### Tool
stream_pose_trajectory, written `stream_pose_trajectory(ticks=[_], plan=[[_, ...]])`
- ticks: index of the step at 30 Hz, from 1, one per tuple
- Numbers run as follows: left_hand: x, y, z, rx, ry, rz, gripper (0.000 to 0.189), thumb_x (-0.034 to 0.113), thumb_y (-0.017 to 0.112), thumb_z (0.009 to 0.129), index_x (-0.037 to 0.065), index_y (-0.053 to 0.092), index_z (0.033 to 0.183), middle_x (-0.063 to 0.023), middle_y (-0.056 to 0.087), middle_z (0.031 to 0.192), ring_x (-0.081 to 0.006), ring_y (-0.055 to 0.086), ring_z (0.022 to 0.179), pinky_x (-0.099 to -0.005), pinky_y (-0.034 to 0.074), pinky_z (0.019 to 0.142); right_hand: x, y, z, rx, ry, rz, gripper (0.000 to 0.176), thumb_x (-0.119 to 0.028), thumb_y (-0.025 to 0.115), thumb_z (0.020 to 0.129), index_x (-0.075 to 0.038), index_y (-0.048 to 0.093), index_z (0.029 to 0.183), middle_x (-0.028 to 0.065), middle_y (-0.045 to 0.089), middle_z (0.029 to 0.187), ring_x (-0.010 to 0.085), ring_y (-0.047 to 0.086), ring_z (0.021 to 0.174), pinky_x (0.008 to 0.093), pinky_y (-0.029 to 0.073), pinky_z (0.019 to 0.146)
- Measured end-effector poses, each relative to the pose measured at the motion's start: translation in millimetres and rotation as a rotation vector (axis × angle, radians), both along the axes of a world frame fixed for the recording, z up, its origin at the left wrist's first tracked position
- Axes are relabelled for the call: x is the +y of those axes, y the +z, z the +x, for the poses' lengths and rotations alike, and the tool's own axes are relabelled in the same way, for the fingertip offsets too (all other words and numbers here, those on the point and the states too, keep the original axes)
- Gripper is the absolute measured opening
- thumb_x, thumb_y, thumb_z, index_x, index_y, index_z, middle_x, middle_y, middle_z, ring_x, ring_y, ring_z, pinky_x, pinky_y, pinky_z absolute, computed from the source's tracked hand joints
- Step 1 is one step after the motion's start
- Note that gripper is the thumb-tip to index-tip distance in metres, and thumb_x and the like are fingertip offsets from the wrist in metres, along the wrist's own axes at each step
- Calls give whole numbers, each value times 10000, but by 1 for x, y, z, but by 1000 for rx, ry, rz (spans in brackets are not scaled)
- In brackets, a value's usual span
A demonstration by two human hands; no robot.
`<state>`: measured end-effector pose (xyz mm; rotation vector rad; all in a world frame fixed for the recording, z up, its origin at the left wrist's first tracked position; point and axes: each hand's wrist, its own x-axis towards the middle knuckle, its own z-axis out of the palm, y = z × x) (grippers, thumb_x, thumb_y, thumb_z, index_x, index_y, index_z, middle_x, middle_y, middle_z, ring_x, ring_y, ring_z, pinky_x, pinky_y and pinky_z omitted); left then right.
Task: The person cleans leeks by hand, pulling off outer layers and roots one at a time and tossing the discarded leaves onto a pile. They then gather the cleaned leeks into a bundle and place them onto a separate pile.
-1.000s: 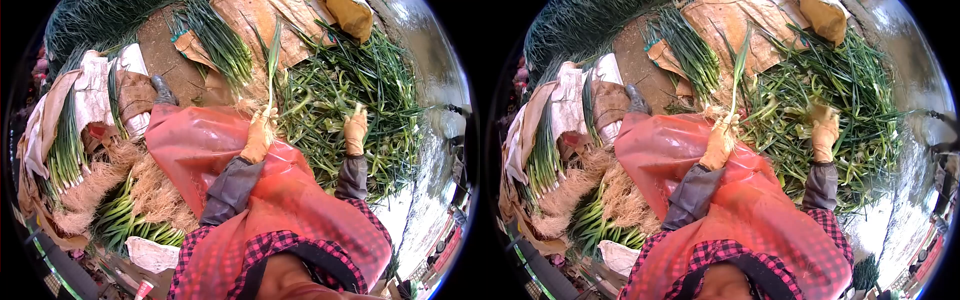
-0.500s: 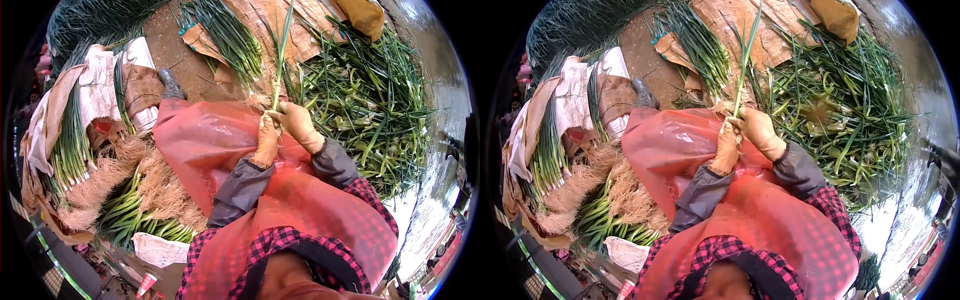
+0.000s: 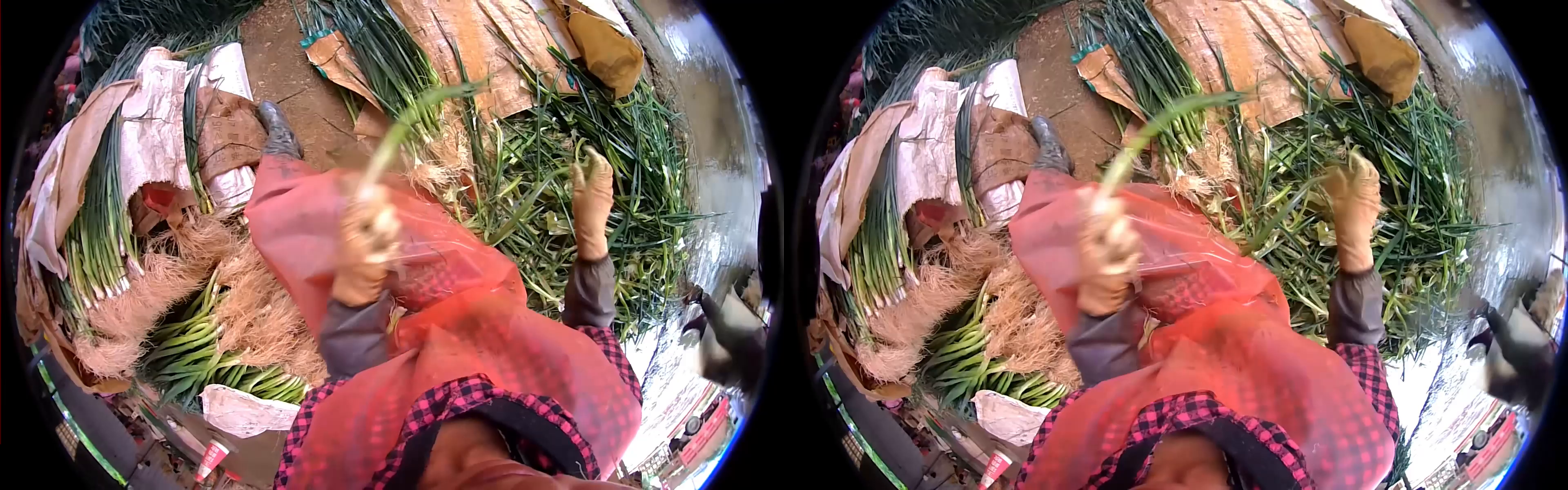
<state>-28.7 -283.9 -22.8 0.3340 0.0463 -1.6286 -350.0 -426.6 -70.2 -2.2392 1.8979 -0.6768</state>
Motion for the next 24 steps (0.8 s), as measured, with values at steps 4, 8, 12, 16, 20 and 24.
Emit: stream_pose_trajectory(ticks=[4, 8, 12, 16, 20, 24], plan=[[8, 43, 38, -41, 342, -105, 367, 310, 412, 961, -17, 512, 1093, 33, 443, 606, -60, 398, 427, -180, 342, 357, -23, -98, 76, -64, 244, 75, 588, -228, 652, 811, 44, 394, 1265, 224, 506, 1184, 295, 510, 1097, 383, 415, 940], [-3, 9, 22, -278, 217, -77, 346, 171, 446, 943, 8, 421, 1248, -25, 504, 726, -112, 494, 526, -216, 443, 460, -78, -177, 210, -142, 106, 489, 494, -338, 639, 806, -23, 518, 1167, 202, 602, 1061, 306, 596, 965, 386, 469, 811], [-6, -22, -9, -438, 200, 148, 212, 106, 448, 935, 33, 486, 1130, -76, 572, 864, -146, 570, 687, -247, 486, 585, -122, -187, 215, -519, 120, 447, 345, -353, 640, 791, -33, 636, 921, 165, 652, 814, 277, 631, 791, 361, 471, 716], [-13, -49, -48, -439, 235, 427, 163, 26, 478, 897, 58, 480, 1057, -108, 550, 1135, -148, 550, 931, -300, 478, 777, -56, -58, 143, -795, 271, 643, 318, -279, 472, 927, -37, 619, 1071, 9, 582, 779, 99, 511, 697, 225, 399, 632], [-9, -84, -115, -450, 1, 417, 298, 39, 566, 849, 55, 467, 1129, -57, 579, 1005, -102, 553, 859, -241, 470, 736, 18, -40, 113, -853, 364, 1016, 337, -285, 505, 915, 1, 593, 1071, 19, 613, 900, 61, 505, 737, 191, 390, 647], [4, -103, -136, -650, 39, 392, 312, -43, 497, 831, 47, 426, 1121, 5, 459, 817, -95, 464, 703, -217, 418, 602, 18, -81, 121, -995, 248, 978, 304, -232, 560, 896, 14, 583, 1073, 4, 592, 750, 66, 495, 637, 202, 399, 569]])
